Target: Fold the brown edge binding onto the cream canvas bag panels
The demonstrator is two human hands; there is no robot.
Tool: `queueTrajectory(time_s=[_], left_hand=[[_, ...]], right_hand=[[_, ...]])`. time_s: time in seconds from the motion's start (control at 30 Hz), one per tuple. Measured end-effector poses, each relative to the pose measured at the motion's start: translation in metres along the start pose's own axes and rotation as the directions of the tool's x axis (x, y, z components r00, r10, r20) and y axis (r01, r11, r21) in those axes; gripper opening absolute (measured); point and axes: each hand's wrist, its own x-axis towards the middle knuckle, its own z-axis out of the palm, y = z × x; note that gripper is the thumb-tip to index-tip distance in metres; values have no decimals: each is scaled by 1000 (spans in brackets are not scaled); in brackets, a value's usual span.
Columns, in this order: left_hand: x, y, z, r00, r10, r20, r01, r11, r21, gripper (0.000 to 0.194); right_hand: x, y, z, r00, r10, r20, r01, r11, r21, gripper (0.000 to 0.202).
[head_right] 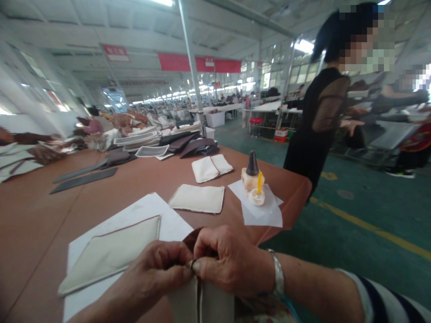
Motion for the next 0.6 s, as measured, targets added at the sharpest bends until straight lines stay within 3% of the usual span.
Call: queueTrajectory(time_s=[0.2,0.43,0.53,0.6], left_hand=[[0,-3,7,998,-33,-56,36,998,59,35],[-1,-2,14,991,-74,-110,90,986,141,29],[-1,-3,17,993,-55,-107,73,983,166,22],[-2,-5,18,994,-48,-98,63,985,159,20]], right_hand=[[-4,-1,0,999,37,-28,-38,999,-17,2],[-8,2,5,998,13,-62,-16,999,-43,4],[-9,5,7,994,-71,-80,66,996,-66,7],[-9,7,7,977,-199,-75,195,979,-56,9]])
